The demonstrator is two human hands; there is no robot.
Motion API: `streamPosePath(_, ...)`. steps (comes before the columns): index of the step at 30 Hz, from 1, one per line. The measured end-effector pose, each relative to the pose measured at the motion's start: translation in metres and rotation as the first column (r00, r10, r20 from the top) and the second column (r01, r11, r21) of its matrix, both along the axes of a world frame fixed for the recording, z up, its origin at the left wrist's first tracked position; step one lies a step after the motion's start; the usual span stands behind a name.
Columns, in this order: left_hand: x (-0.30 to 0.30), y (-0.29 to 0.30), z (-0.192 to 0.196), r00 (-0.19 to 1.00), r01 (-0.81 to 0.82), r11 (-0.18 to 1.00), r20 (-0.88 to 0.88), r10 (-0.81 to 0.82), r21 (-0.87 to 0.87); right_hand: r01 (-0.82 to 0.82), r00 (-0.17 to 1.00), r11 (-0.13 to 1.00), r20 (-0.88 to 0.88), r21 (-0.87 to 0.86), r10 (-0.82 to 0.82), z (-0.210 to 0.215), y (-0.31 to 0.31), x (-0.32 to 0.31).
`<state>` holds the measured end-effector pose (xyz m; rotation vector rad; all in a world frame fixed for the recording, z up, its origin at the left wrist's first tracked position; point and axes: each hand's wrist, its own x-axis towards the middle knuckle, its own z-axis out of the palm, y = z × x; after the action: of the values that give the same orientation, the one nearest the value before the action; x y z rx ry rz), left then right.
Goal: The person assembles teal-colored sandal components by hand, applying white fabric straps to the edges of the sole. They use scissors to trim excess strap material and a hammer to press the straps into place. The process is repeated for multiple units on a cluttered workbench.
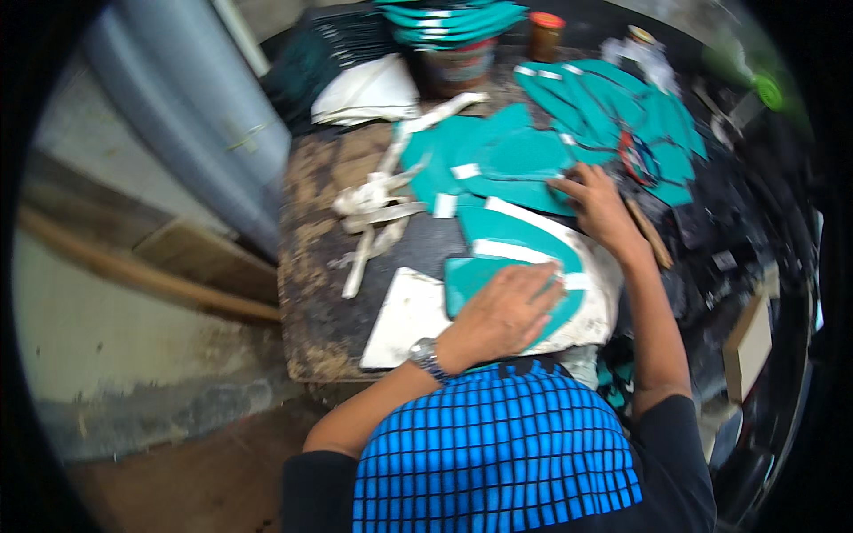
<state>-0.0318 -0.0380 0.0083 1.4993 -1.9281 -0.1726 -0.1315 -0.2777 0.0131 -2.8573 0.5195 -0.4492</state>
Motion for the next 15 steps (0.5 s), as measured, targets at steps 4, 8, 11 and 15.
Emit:
streamPosePath(4,0.001,0.000,-0.001,0.998,0.004,1.000,-0.061,-0.004,0.000,-0.044,0.997,0.999,0.063,0.019,0.043,-0.005,-0.001,0.013)
streamPosePath(8,-0.001,0.001,0.000,0.996,-0.010,1.000,-0.088,0.008,-0.019,0.002,0.995,0.998,0.101,0.066,-0.009,-0.002,-0.001,0.012)
streamPosePath(11,0.000,0.001,0.000,0.996,-0.004,1.000,-0.091,0.001,-0.031,0.001,0.990,0.990,0.138,0.141,-0.020,0.009,0.005,0.002)
streamPosePath(15,0.001,0.001,-0.004,0.996,0.013,0.998,-0.091,-0.018,-0.059,0.034,0.984,0.971,0.162,0.236,-0.074,0.021,0.025,-0.020)
